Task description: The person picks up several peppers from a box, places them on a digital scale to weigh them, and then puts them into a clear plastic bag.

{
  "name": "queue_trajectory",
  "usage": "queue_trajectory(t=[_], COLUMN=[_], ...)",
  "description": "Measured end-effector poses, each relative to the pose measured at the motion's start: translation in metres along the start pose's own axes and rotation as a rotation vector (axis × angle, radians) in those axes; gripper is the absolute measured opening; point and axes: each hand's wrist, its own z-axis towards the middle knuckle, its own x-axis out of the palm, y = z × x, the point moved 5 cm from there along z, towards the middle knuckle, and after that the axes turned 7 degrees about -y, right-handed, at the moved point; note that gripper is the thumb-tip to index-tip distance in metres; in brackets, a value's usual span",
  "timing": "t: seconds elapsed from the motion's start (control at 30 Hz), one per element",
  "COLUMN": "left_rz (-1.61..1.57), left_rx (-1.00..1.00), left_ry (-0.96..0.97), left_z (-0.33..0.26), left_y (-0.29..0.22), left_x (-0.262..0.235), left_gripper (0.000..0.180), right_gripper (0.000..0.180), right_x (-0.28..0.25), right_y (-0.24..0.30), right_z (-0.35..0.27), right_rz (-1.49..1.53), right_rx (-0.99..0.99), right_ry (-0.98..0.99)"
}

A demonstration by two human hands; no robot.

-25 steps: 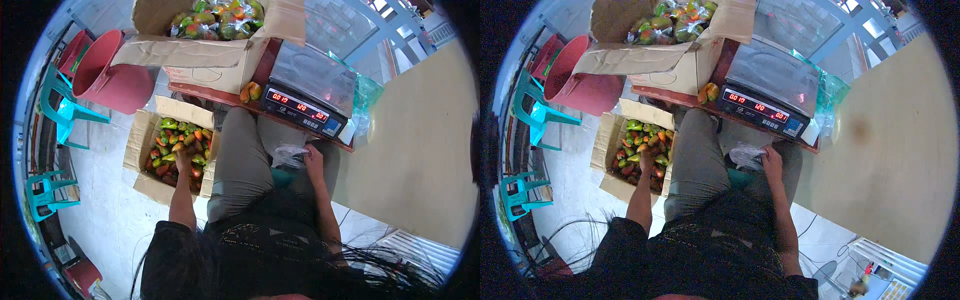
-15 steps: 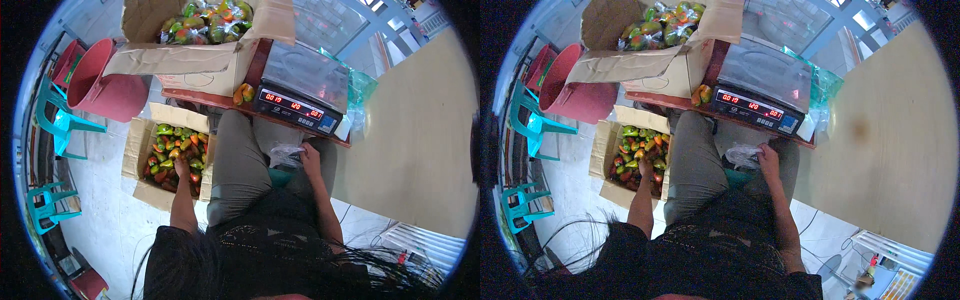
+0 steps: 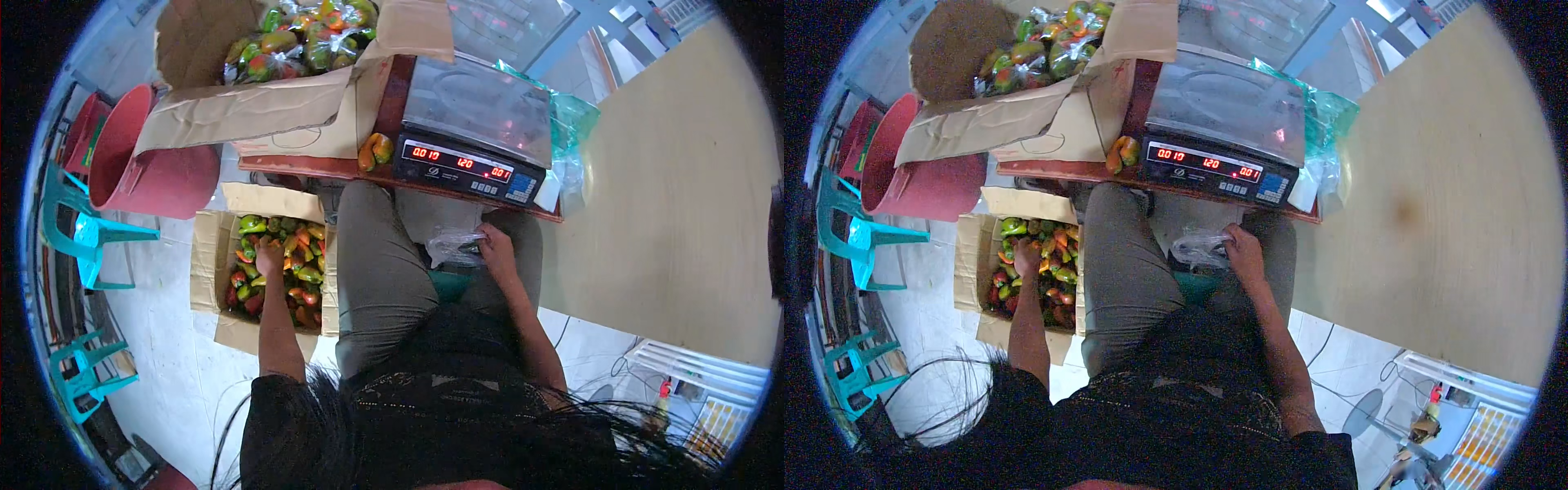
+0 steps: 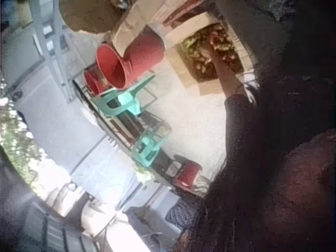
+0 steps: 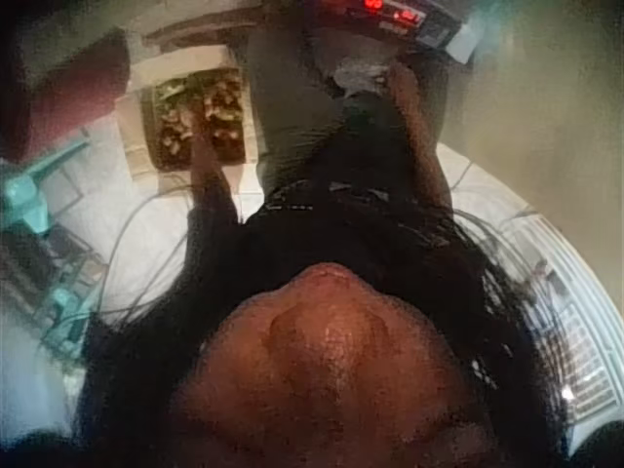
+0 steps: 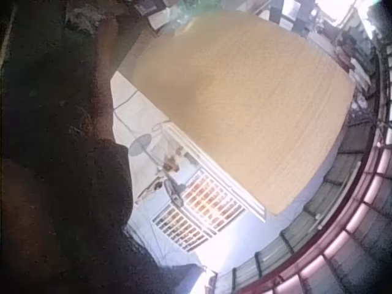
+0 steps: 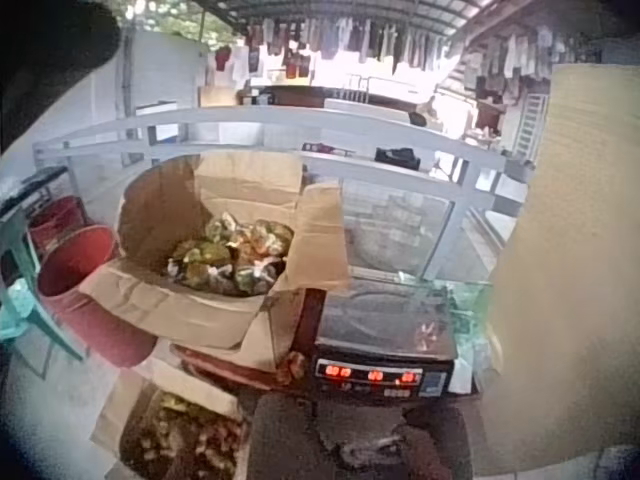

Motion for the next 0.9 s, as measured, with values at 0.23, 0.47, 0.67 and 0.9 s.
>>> queue_trajectory(t=[0.23,0.47,0.67,0.9], left_rz=[0.435,0.353,0.640,0.421], left_rx=[0.669,0.303,0.247,0.284], left_ry=[0.338,0.495,0.695,0.663], left_z=[0.027,0.005,0.031,0.014], left_y=[0.053,-0.023,0.016,-0.012], left_x=[0.118,0.042,0.039,0.042], left_gripper=[0.056,0.067,0.064,0.069], right_gripper=[0.018,0.017,0.016,0.015], right_x=[0.000,0.001,0.004,0.003], right_y=[0.012,0.002,0.012,0.003], right_z=[0.000,-0.004,0.000,-0.003], right_rz=[-0.025,-0.073,-0.052,-0.094], right_rx=[-0.075,-0.033,-0.081,-0.046], right_ry=[-0.044,-0.041,-0.046,-0.002])
